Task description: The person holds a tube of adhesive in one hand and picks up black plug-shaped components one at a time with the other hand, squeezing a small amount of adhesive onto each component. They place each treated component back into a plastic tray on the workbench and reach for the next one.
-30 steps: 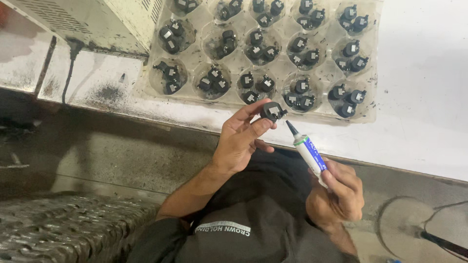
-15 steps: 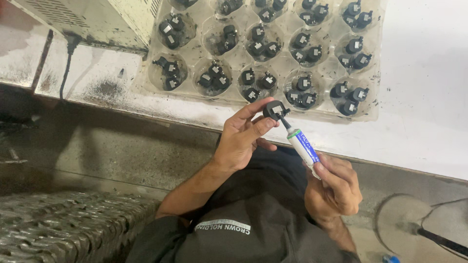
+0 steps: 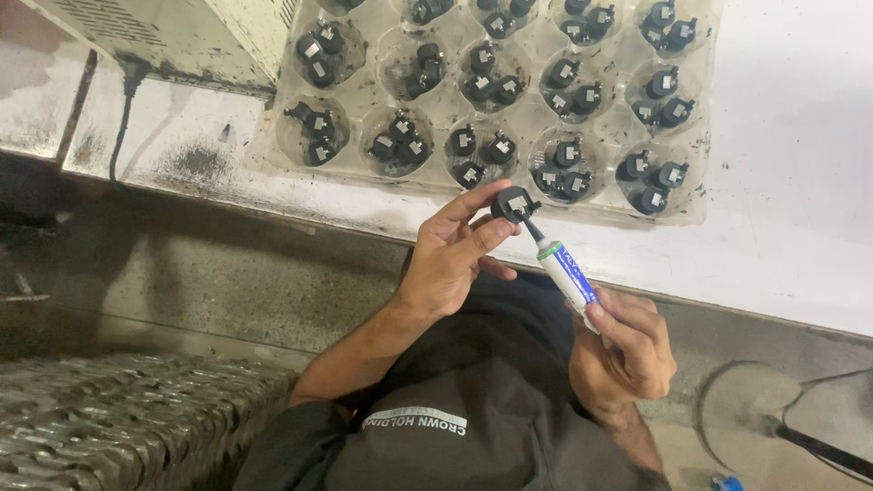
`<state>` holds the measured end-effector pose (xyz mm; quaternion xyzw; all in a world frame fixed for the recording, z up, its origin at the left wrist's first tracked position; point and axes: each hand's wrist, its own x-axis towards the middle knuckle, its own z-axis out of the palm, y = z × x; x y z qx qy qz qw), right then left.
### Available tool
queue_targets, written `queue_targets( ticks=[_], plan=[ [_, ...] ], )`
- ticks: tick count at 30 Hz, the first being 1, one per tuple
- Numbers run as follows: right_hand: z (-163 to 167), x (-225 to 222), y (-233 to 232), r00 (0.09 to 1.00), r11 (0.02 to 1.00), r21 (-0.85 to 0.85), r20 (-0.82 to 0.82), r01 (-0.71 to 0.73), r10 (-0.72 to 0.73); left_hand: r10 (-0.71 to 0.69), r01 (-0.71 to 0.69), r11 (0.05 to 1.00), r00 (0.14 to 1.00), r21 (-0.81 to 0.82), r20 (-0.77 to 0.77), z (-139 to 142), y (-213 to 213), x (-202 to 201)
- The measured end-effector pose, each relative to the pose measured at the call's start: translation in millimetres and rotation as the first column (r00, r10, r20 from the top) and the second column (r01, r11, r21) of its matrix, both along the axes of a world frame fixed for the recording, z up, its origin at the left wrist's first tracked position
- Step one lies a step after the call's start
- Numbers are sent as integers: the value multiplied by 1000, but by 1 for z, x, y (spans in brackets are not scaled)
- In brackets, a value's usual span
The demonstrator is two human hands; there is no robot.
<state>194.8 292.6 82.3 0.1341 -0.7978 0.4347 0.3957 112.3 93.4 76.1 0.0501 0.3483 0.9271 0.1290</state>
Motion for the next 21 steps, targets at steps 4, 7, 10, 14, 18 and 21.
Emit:
queue_targets(
  ticks=[4,7,10,14,18,21],
  plan=[
    [-1,1,2,1000,1000,12,-3,-4,4,-3,2,1000,1000,12,11,2,-1,0],
    [0,2,2,1000,1000,25,14,-7,7,-4,4,1000,999,4,40,4,-2,2],
    [0,2,1,1000,999,32,22,-19,18,-2,3,1000,999,-15,53,4,-1,3],
    [-3,3,0,999,999,7,-22,36,-36,-41,46,996,997,-79,69,0,2,5],
    [-13,5,2,998,996,-90,-48,26,-30,-20,24,999,988,-26,153,-3,6,5],
    [-22,3,6,998,978,-208,-51,11,-22,2,5,999,985,-37,173,-4,6,5]
  ],
)
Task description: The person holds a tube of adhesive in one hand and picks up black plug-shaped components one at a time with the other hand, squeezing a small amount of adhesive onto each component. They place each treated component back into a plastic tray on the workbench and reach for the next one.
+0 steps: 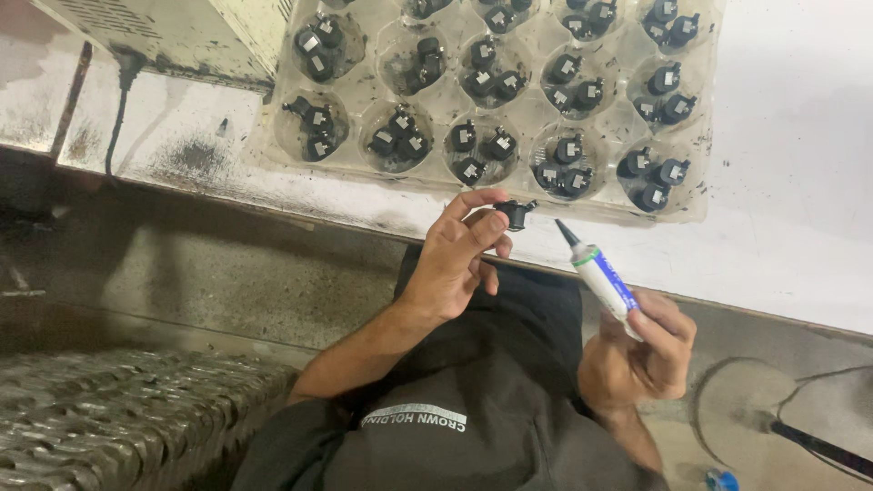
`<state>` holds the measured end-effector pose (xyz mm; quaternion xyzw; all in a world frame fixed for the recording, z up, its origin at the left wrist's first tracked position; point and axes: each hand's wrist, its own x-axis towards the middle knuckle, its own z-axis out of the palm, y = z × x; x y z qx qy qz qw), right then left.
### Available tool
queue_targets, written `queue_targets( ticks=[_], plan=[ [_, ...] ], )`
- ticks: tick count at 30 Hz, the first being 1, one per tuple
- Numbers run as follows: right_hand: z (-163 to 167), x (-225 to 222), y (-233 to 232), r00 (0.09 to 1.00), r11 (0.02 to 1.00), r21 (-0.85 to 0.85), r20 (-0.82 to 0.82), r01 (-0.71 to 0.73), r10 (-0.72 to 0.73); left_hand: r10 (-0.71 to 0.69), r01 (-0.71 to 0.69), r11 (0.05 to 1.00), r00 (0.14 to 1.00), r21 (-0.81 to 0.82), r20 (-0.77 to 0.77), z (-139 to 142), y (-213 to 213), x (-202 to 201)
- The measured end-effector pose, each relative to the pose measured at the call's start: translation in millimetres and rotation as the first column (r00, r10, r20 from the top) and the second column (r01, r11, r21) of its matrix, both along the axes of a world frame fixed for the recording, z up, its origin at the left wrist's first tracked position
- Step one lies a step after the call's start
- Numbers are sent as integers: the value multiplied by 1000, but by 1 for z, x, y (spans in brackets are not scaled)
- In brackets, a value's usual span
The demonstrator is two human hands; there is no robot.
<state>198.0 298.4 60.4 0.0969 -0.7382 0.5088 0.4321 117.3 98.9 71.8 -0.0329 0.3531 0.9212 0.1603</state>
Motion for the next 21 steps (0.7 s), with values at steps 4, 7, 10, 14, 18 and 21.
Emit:
queue_targets(
  ticks=[4,7,10,14,18,21],
  plan=[
    [-8,-11,2,978,910,-365,-135,-197,158,9,-9,1000,1000,-7,-6,-2,-1,0],
    [-8,-12,4,979,854,-481,-44,-196,200,11,-12,1000,1000,-16,-29,-5,-1,1],
    [-7,-9,3,976,762,-627,8,-164,216,17,-18,999,999,-33,-27,-8,-1,2],
    [-8,-5,-1,987,912,-395,65,-110,147,18,-19,999,1000,-33,-21,-10,-2,4],
    [-7,-7,-5,999,1000,-10,-35,10,-11,37,-38,999,999,-34,-37,-12,0,5],
    [-1,-6,-5,997,983,168,-54,71,-63,45,-47,997,998,-53,-38,-14,2,7]
  ],
)
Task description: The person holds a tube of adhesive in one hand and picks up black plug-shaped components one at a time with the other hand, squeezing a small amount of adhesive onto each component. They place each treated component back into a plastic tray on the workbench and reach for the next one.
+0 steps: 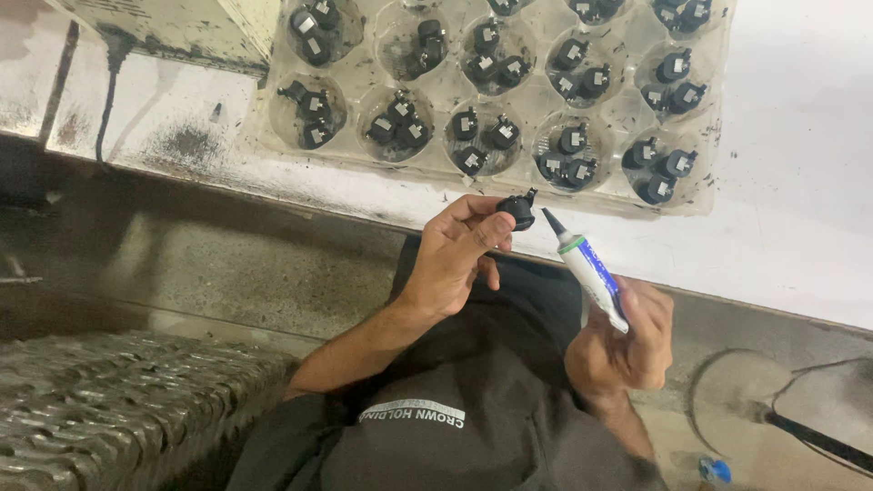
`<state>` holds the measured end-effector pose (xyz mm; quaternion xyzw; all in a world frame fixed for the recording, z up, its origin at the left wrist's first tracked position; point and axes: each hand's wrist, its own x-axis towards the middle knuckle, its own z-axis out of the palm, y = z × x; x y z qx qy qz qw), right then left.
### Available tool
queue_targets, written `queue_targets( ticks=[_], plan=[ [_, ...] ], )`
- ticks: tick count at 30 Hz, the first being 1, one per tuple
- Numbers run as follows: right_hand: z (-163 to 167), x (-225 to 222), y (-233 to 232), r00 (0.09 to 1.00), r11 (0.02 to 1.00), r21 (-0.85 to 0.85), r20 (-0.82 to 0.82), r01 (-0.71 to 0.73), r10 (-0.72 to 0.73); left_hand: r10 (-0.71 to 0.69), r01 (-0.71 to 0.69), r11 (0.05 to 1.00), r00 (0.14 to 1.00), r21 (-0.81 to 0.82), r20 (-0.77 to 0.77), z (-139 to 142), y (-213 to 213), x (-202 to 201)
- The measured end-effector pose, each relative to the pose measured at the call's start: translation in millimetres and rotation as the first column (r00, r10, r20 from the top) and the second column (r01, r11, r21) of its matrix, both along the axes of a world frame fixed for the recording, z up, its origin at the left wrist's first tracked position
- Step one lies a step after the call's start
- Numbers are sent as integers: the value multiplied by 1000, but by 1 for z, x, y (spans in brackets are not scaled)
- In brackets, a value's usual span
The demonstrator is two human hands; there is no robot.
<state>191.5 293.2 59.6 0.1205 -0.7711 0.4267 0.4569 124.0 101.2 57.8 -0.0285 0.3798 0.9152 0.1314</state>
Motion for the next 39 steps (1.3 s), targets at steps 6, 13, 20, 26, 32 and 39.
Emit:
queue_targets(
  ticks=[6,13,20,26,32,39],
  plan=[
    [10,-1,-3,998,992,107,16,63,-65,9,-10,1000,999,-7,-37,-3,1,1],
    [11,-1,-1,996,980,185,37,78,-87,-9,9,1000,999,-17,-34,-2,2,3],
    [7,-2,1,996,978,188,13,86,-90,-8,6,999,999,-48,-43,-3,2,2],
    [6,0,4,995,974,209,29,90,-98,5,-7,999,999,-43,-47,-5,4,2],
    [7,-2,3,995,974,207,25,88,-95,3,-6,999,998,-50,-56,-6,4,1],
    [6,-1,4,994,974,214,59,79,-93,17,-20,999,998,-47,-66,-7,4,0]
  ],
)
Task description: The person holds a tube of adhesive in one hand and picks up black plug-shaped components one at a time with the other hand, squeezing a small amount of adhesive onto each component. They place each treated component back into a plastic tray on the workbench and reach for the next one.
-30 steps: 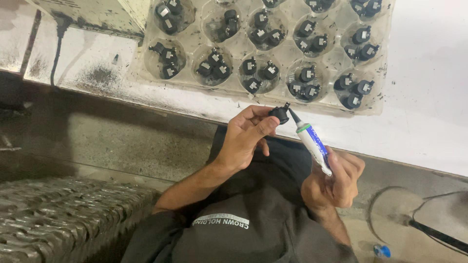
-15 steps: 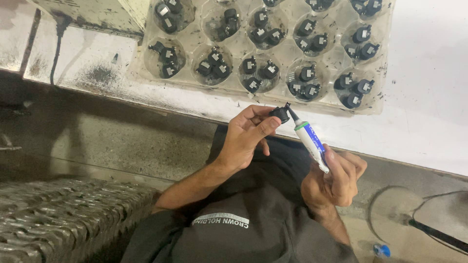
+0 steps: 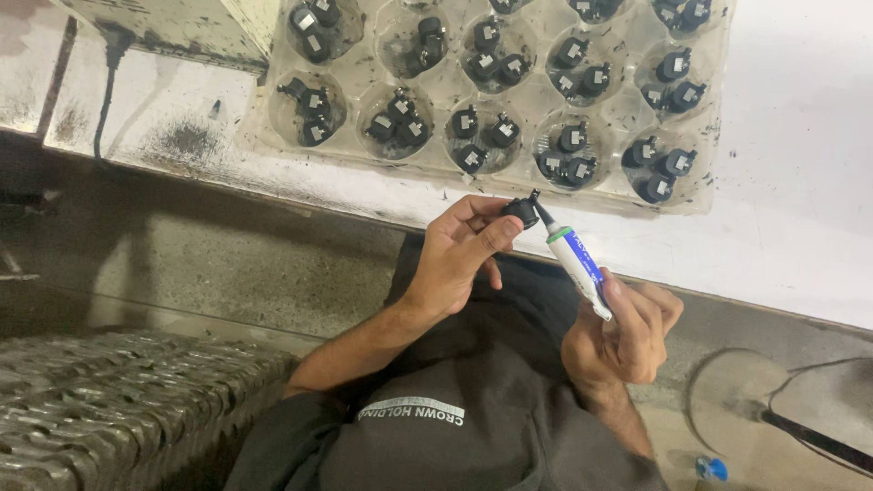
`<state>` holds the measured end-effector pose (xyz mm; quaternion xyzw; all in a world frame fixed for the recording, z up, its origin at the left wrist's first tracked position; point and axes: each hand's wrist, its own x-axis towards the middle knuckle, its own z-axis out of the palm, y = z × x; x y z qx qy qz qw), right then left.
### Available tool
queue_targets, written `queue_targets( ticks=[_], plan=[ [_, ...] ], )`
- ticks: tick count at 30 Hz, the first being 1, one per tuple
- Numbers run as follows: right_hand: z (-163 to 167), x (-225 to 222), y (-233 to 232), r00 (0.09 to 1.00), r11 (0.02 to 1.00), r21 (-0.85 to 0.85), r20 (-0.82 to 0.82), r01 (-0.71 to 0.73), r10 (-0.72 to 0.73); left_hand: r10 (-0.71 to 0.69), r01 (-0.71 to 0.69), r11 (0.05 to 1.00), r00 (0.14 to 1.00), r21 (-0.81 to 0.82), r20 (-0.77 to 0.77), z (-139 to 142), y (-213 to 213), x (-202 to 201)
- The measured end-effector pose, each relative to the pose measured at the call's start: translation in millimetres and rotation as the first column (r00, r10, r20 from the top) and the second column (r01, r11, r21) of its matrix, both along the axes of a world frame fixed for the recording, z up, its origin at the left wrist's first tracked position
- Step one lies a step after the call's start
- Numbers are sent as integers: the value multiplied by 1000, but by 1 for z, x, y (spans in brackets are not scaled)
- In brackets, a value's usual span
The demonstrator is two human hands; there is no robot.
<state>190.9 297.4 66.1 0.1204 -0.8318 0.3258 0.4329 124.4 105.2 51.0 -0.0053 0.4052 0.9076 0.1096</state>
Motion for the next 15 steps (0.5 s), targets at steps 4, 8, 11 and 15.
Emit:
queue_targets(
  ticks=[4,8,11,15],
  plan=[
    [0,1,1,1000,1000,-17,8,-14,14,-2,2,1000,1000,2,2,0,0,1],
    [1,2,1,1000,1000,7,23,-18,17,-9,9,1000,1000,-18,15,3,-1,0],
    [2,1,1,1000,1000,5,23,-17,17,-4,5,1000,999,-18,48,7,-2,-1],
    [2,2,0,999,1000,5,30,-12,12,-29,28,1000,997,12,72,9,-4,0]
  ],
)
